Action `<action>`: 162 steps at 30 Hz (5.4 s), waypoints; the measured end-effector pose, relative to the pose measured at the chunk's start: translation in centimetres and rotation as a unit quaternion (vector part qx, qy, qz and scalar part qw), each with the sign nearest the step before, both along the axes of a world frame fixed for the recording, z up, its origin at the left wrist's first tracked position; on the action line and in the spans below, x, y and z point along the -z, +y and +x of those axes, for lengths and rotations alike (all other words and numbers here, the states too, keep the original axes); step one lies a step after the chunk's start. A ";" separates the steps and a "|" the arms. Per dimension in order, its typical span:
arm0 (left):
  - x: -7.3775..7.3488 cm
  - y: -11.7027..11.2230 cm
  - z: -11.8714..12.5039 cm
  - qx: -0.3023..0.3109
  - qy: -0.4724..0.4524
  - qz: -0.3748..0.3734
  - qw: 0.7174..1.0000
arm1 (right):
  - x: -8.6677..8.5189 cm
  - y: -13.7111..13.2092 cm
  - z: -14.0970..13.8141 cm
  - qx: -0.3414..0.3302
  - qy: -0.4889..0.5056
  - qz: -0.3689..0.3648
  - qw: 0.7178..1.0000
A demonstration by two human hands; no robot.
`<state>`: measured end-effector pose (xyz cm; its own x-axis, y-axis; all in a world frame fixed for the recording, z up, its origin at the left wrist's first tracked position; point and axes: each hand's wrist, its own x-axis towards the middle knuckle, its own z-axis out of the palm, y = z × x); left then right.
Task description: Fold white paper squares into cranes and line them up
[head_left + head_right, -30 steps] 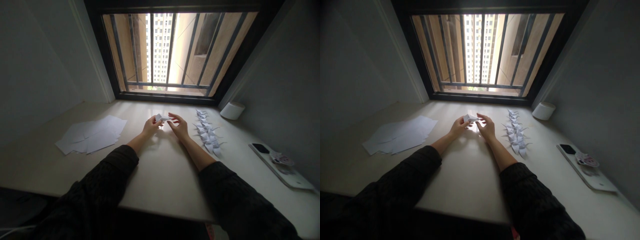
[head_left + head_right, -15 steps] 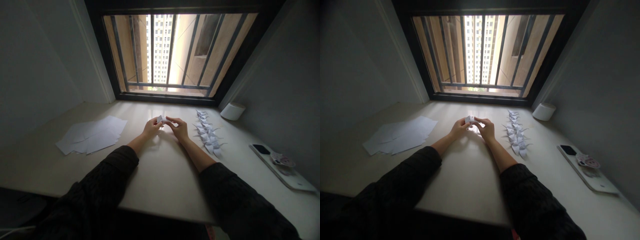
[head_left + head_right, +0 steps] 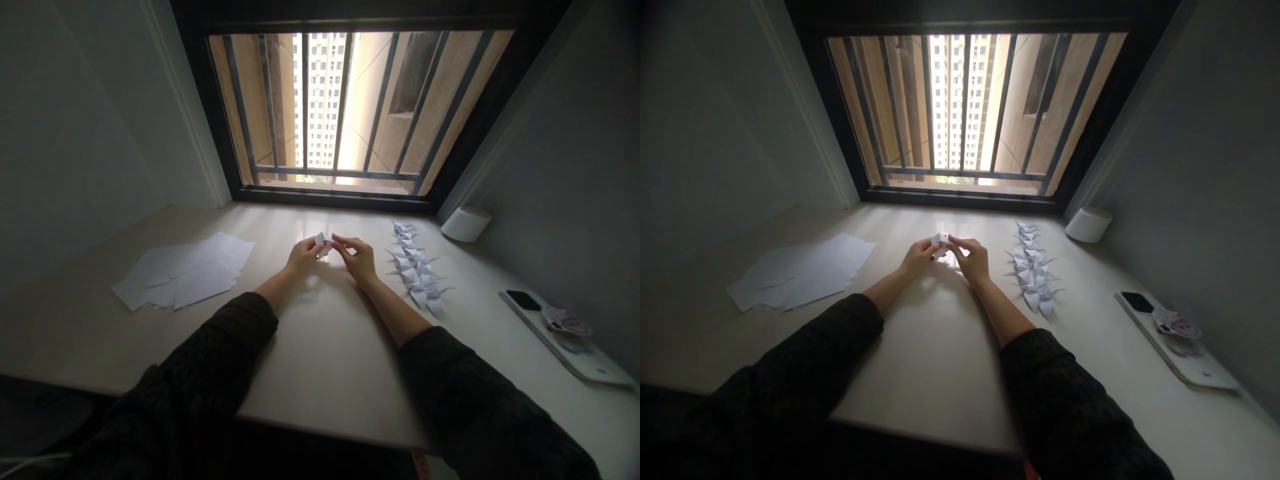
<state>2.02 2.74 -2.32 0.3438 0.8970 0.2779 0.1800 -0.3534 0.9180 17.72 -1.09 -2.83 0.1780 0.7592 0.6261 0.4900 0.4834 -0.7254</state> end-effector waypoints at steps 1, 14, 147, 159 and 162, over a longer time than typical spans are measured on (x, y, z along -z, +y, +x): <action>0.1 0.1 0.0 -0.002 0.002 0.002 1.000 | 0.1 0.0 0.0 0.002 -0.002 0.000 1.000; -0.4 -0.8 0.1 -0.040 -0.023 0.023 0.999 | 0.0 -0.2 0.2 0.033 -0.078 0.045 0.995; -0.5 -0.5 0.2 0.067 -0.078 -0.048 0.994 | -0.1 0.6 -0.9 -0.136 0.238 -0.068 0.959; -0.5 -0.4 0.1 0.055 -0.101 -0.013 0.993 | -0.2 0.2 -0.7 -0.124 0.179 -0.120 0.969; -0.7 -0.5 0.1 0.063 -0.098 -0.017 0.993 | -0.1 0.3 -0.8 -0.139 0.177 -0.120 0.967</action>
<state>2.15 2.23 -1.66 0.3965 0.8601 0.3209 -0.0480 -0.3297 0.9429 16.97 -0.83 -2.70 0.1166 0.9241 0.3640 0.0655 0.3586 -0.9312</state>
